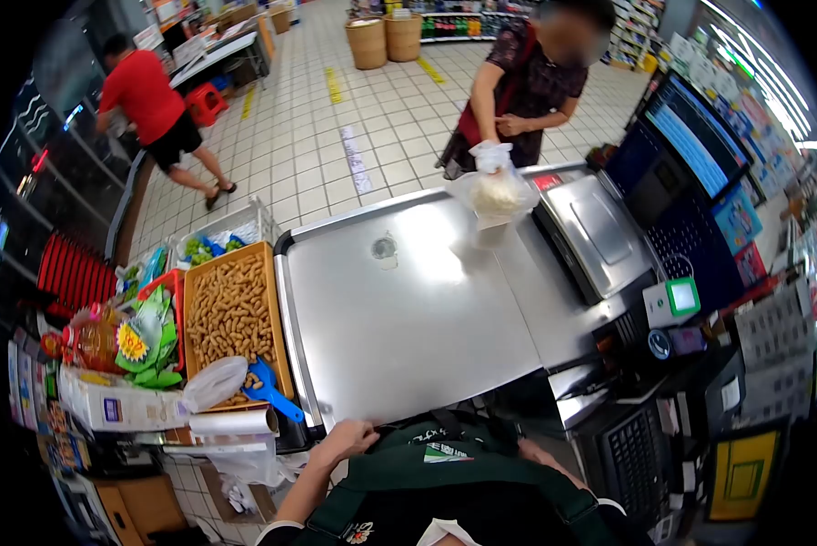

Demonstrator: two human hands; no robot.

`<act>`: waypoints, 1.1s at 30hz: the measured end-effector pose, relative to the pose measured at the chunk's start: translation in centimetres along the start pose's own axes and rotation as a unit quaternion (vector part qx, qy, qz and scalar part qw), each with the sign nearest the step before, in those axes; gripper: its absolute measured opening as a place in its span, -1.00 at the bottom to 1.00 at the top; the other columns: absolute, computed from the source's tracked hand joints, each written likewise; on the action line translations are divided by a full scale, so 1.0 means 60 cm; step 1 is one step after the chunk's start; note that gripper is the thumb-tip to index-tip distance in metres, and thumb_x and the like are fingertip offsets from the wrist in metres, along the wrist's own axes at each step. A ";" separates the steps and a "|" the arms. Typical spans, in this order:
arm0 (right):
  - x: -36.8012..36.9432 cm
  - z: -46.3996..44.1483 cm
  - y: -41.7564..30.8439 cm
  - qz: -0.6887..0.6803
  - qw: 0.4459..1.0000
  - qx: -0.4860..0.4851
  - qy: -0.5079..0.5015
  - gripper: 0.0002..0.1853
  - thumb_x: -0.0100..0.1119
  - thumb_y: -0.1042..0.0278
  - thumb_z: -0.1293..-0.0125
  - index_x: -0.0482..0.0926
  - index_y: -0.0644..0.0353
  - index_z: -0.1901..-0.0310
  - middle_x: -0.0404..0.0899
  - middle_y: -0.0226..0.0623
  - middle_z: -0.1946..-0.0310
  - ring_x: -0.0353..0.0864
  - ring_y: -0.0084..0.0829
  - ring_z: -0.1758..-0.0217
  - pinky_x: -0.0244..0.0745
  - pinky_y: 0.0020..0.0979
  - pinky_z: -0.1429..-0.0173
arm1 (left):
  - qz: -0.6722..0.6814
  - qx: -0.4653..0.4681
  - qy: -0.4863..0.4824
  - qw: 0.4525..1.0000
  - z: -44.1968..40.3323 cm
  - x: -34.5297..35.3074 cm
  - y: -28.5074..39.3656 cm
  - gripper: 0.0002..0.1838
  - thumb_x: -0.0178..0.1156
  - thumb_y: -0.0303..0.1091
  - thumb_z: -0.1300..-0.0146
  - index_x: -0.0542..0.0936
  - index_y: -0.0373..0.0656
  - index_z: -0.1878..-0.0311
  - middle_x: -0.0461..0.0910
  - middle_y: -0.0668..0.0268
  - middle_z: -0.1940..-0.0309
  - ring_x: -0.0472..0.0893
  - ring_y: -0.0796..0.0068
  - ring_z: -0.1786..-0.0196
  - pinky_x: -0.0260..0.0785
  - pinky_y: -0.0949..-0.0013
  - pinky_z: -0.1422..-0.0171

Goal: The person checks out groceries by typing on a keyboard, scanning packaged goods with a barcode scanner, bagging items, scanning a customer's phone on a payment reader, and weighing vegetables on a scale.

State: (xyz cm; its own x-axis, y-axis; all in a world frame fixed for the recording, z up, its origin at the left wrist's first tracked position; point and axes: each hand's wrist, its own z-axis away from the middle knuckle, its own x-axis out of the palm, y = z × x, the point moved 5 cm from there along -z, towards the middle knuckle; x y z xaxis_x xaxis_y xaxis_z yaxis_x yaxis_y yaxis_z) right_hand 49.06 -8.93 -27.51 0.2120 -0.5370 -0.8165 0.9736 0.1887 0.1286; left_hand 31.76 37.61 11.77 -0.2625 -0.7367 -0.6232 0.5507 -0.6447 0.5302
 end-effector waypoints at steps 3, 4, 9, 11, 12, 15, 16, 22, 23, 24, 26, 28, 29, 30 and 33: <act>-0.373 0.075 0.129 -0.464 0.844 0.269 -0.019 -0.72 0.22 0.25 -0.04 0.55 0.30 0.30 0.57 0.08 0.24 0.59 0.04 0.09 0.51 -0.08 0.03 | 0.046 0.038 0.010 0.998 -0.023 -0.048 0.055 -0.71 0.15 -0.16 -0.21 0.63 -0.22 0.29 0.61 0.02 0.43 0.61 -0.01 0.29 0.44 0.12 0.18; -0.394 0.076 0.127 -0.432 0.858 0.276 -0.011 -0.73 0.20 0.29 -0.04 0.55 0.28 0.26 0.58 0.07 0.22 0.59 0.05 0.10 0.51 -0.09 0.02 | 0.034 0.045 -0.005 0.998 -0.036 -0.053 0.063 -0.71 0.15 -0.16 -0.21 0.63 -0.22 0.29 0.61 0.02 0.43 0.61 -0.01 0.29 0.44 0.12 0.18; -0.498 0.113 0.132 -0.625 0.663 0.393 0.125 -0.59 0.16 0.07 -0.16 0.59 0.25 0.11 0.62 0.06 0.31 0.60 0.07 0.14 0.48 -0.13 0.07 | 0.046 0.119 -0.034 0.991 -0.078 -0.051 0.100 -0.71 0.18 -0.25 -0.22 0.55 -0.21 0.07 0.64 0.07 0.33 0.61 0.04 0.20 0.44 0.19 0.07; -0.554 0.143 0.134 -0.656 0.582 0.453 0.161 -0.59 0.16 0.11 -0.20 0.57 0.26 0.04 0.64 -0.01 0.26 0.64 -0.10 0.15 0.48 -0.25 0.06 | 0.017 0.152 -0.066 0.986 -0.103 -0.048 0.118 -0.66 0.23 -0.28 -0.18 0.54 -0.26 0.02 0.66 0.10 0.29 0.64 0.11 0.20 0.46 0.21 0.12; -0.566 0.156 0.132 -0.660 0.554 0.467 0.201 -0.62 0.15 0.18 -0.21 0.57 0.28 0.05 0.65 -0.04 0.28 0.66 -0.16 0.18 0.50 -0.28 0.09 | -0.002 0.161 -0.074 0.984 -0.113 -0.047 0.128 -0.67 0.22 -0.29 -0.19 0.54 -0.26 0.02 0.67 0.10 0.28 0.64 0.12 0.20 0.46 0.21 0.13; -0.608 0.204 0.129 -0.692 0.398 0.534 0.279 -0.72 0.13 0.34 -0.23 0.58 0.35 0.09 0.66 -0.15 0.35 0.68 -0.38 0.28 0.53 -0.38 0.18 | -0.043 0.197 -0.109 0.973 -0.137 -0.035 0.144 -0.67 0.21 -0.30 -0.20 0.53 -0.26 0.01 0.67 0.10 0.27 0.65 0.12 0.21 0.47 0.20 0.14; -0.590 0.218 0.128 -0.669 0.377 0.558 0.317 -0.74 0.11 0.35 -0.25 0.58 0.39 0.15 0.65 -0.19 0.39 0.67 -0.47 0.33 0.53 -0.43 0.23 | -0.015 0.160 -0.134 0.978 -0.145 -0.036 0.153 -0.68 0.21 -0.28 -0.21 0.53 -0.26 0.03 0.66 0.07 0.26 0.63 0.07 0.18 0.46 0.18 0.10; -0.605 0.377 0.084 -0.486 0.248 0.743 0.389 -0.69 0.20 0.20 -0.20 0.55 0.33 0.47 0.53 -0.13 0.59 0.52 -0.34 0.52 0.39 -0.31 0.34 | -0.146 0.264 -0.153 0.941 -0.168 0.001 0.219 -0.67 0.24 -0.22 -0.18 0.56 -0.24 0.08 0.65 0.06 0.35 0.62 0.03 0.22 0.44 0.13 0.12; -0.602 0.401 0.069 -0.447 0.224 0.769 0.399 -0.72 0.20 0.23 -0.20 0.55 0.33 0.46 0.53 -0.14 0.59 0.52 -0.35 0.51 0.40 -0.33 0.34 | -0.162 0.273 -0.171 0.933 -0.168 0.008 0.230 -0.67 0.24 -0.21 -0.18 0.56 -0.23 0.08 0.65 0.07 0.37 0.62 0.03 0.23 0.44 0.12 0.12; -0.605 0.425 0.051 -0.407 0.191 0.785 0.426 -0.77 0.20 0.28 -0.20 0.55 0.31 0.42 0.54 -0.16 0.58 0.53 -0.36 0.50 0.42 -0.35 0.33 | -0.175 0.271 -0.190 0.927 -0.162 0.015 0.240 -0.65 0.25 -0.19 -0.17 0.56 -0.23 0.07 0.65 0.06 0.34 0.62 0.02 0.20 0.44 0.11 0.10; -0.608 0.464 0.029 -0.350 0.183 0.792 0.466 -0.89 0.17 0.41 -0.21 0.55 0.28 0.32 0.57 -0.22 0.54 0.56 -0.41 0.47 0.46 -0.41 0.29 | -0.194 0.317 -0.198 0.907 -0.164 0.037 0.247 -0.64 0.25 -0.19 -0.17 0.55 -0.23 0.06 0.64 0.05 0.31 0.62 0.01 0.18 0.44 0.11 0.08; -0.607 0.486 0.009 -0.342 0.155 0.800 0.467 -0.90 0.15 0.45 -0.24 0.53 0.26 0.24 0.58 -0.30 0.49 0.55 -0.50 0.43 0.47 -0.46 0.25 | -0.219 0.350 -0.208 0.887 -0.155 0.057 0.242 -0.63 0.24 -0.17 -0.18 0.55 -0.22 0.05 0.63 0.02 0.23 0.61 0.01 0.13 0.45 0.10 0.04; -0.603 0.495 0.004 -0.343 0.147 0.802 0.466 -0.89 0.14 0.45 -0.26 0.53 0.25 0.21 0.57 -0.37 0.47 0.51 -0.57 0.41 0.46 -0.50 0.24 | -0.221 0.347 -0.209 0.887 -0.150 0.060 0.242 -0.63 0.24 -0.17 -0.18 0.55 -0.22 0.05 0.63 0.02 0.23 0.61 0.01 0.13 0.45 0.10 0.04; -0.596 0.501 -0.001 -0.338 0.152 0.806 0.461 -0.86 0.15 0.46 -0.25 0.51 0.25 0.17 0.57 -0.35 0.43 0.53 -0.55 0.37 0.47 -0.49 0.21 | -0.231 0.344 -0.221 0.883 -0.144 0.067 0.244 -0.63 0.24 -0.17 -0.18 0.55 -0.23 0.05 0.63 0.01 0.22 0.61 0.00 0.12 0.45 0.11 0.04; -0.576 0.511 0.000 -0.342 0.140 0.798 0.477 -0.83 0.16 0.46 -0.24 0.48 0.25 0.15 0.56 -0.34 0.42 0.53 -0.52 0.36 0.48 -0.48 0.20 | -0.221 0.354 -0.221 0.881 -0.127 0.081 0.254 -0.64 0.25 -0.22 -0.18 0.55 -0.26 0.05 0.64 0.04 0.26 0.62 0.04 0.14 0.47 0.16 0.08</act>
State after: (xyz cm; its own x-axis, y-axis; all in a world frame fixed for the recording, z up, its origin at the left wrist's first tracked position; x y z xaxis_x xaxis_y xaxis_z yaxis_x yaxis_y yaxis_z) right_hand 44.33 -15.59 17.96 0.6553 0.5169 -0.5508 -0.3205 -0.4700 -0.8224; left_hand 44.91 25.75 12.44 -0.6963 -0.2875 -0.6577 -0.2755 -0.7391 0.6147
